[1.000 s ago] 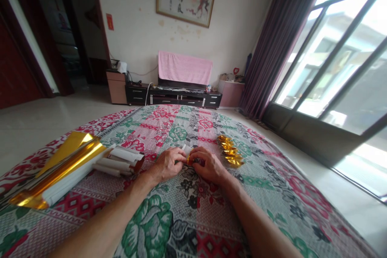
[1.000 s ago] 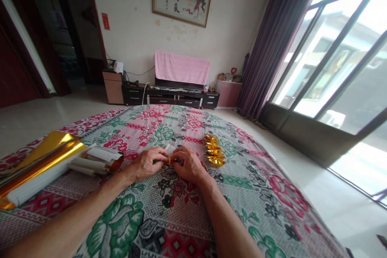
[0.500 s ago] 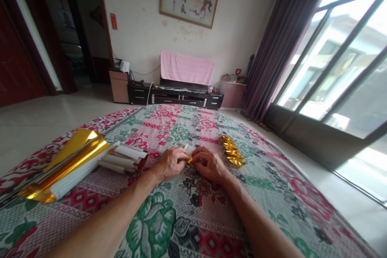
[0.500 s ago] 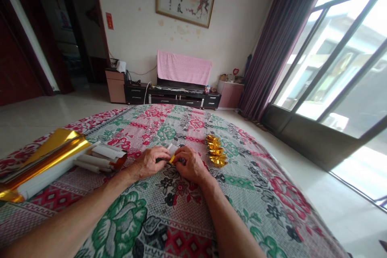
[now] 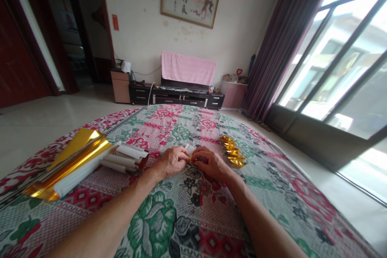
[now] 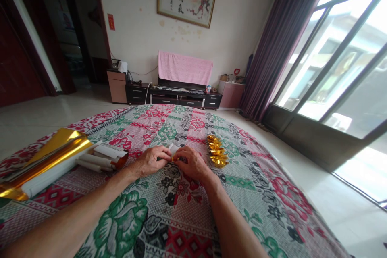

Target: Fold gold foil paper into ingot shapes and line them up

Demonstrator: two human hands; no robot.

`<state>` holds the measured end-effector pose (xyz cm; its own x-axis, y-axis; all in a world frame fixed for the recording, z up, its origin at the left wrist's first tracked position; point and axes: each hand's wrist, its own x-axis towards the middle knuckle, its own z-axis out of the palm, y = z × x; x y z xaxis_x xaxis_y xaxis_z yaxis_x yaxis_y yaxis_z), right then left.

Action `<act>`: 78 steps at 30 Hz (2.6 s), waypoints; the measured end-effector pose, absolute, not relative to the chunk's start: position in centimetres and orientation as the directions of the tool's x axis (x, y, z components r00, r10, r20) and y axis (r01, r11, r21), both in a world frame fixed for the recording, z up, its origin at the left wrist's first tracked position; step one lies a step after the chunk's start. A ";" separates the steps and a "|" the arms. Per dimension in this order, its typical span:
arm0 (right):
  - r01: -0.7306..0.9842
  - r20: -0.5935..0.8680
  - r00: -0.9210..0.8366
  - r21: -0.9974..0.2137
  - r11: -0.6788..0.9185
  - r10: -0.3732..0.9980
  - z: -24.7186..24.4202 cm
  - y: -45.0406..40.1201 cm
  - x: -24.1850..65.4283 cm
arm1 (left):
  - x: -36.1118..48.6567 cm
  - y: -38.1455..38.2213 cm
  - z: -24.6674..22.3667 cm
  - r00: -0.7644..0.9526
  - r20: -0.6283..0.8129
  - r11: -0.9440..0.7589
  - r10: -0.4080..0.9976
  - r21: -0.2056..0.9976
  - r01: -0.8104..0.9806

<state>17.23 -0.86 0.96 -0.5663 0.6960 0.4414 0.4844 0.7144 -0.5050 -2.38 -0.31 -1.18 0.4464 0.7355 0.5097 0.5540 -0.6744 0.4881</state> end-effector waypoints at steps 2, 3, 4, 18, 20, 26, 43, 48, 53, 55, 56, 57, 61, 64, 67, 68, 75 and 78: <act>0.461 0.458 -0.575 -0.504 0.730 0.678 0.8 -0.8 17.3 | -2.4 -0.3 -1.2 0.449 0.502 -0.671 0.739 0.496 0.550; 0.455 0.465 -0.576 -0.502 0.736 0.673 0.8 -0.8 17.3 | -2.5 -0.3 -1.2 0.448 0.501 -0.670 0.741 0.498 0.550; 0.451 0.471 -0.575 -0.499 0.740 0.669 0.7 -0.8 17.3 | -2.5 -0.3 -1.1 0.446 0.499 -0.667 0.743 0.501 0.552; 0.562 0.502 -0.477 -0.456 0.690 0.721 0.2 -1.0 16.4 | -2.1 -0.4 -1.0 0.442 0.524 -0.681 0.728 0.478 0.555; 0.592 0.501 -0.453 -0.449 0.669 0.737 0.2 -1.0 16.1 | -2.1 -0.4 -1.1 0.437 0.527 -0.680 0.729 0.479 0.555; 0.631 0.513 -0.407 -0.440 0.639 0.755 0.3 -1.0 15.6 | -2.1 -0.5 -1.0 0.428 0.519 -0.667 0.740 0.480 0.570; 0.666 0.485 -0.330 -0.488 0.564 0.810 0.0 -0.8 15.4 | -1.4 -0.9 -0.5 0.362 0.469 -0.581 0.805 0.501 0.642; 0.683 0.491 -0.336 -0.461 0.566 0.804 0.1 -0.9 15.3 | -0.6 -1.0 -0.8 0.294 0.477 -0.523 0.828 0.469 0.712; 0.696 0.489 -0.332 -0.450 0.559 0.807 0.2 -0.9 15.2 | -0.3 -1.1 -1.0 0.242 0.482 -0.482 0.842 0.473 0.737; 0.699 0.491 -0.329 -0.449 0.557 0.807 0.2 -0.9 15.2 | -0.3 -1.2 -0.9 0.222 0.485 -0.468 0.846 0.475 0.745; 0.701 0.491 -0.327 -0.448 0.555 0.808 0.2 -0.9 15.1 | -0.3 -1.3 -0.9 0.218 0.486 -0.465 0.846 0.474 0.748; 0.703 0.490 -0.325 -0.448 0.553 0.809 0.2 -0.9 15.1 | -0.3 -1.3 -0.9 0.217 0.486 -0.463 0.847 0.473 0.750; 0.708 0.487 -0.328 -0.440 0.551 0.810 0.1 -0.8 15.1 | -0.3 -1.3 -0.9 0.237 0.478 -0.472 0.846 0.465 0.749; 0.715 0.480 -0.326 -0.438 0.544 0.815 0.0 -0.7 15.1 | -0.3 -1.3 -0.9 0.257 0.470 -0.480 0.845 0.452 0.752; 0.724 0.475 -0.310 -0.443 0.529 0.823 -0.2 -0.6 15.1 | -0.3 -1.3 -0.8 0.266 0.465 -0.485 0.844 0.450 0.750; 0.726 0.475 -0.305 -0.444 0.525 0.825 -0.3 -0.6 15.1 | -0.3 -1.3 -0.8 0.268 0.466 -0.487 0.843 0.450 0.748; 0.724 0.488 -0.323 -0.424 0.544 0.811 -0.7 -0.3 15.3 | -0.4 -1.3 -0.8 0.287 0.466 -0.509 0.837 0.471 0.720; 0.731 0.478 -0.320 -0.425 0.534 0.818 -0.7 -0.3 15.3 | -0.3 -1.2 -0.9 0.258 0.461 -0.489 0.849 0.502 0.713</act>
<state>15.32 -0.30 -0.68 -0.3199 0.8181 0.4779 0.7311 0.5340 -0.4246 -0.34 -1.19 -0.95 0.2579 0.8492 0.4609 0.7134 -0.4890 0.5019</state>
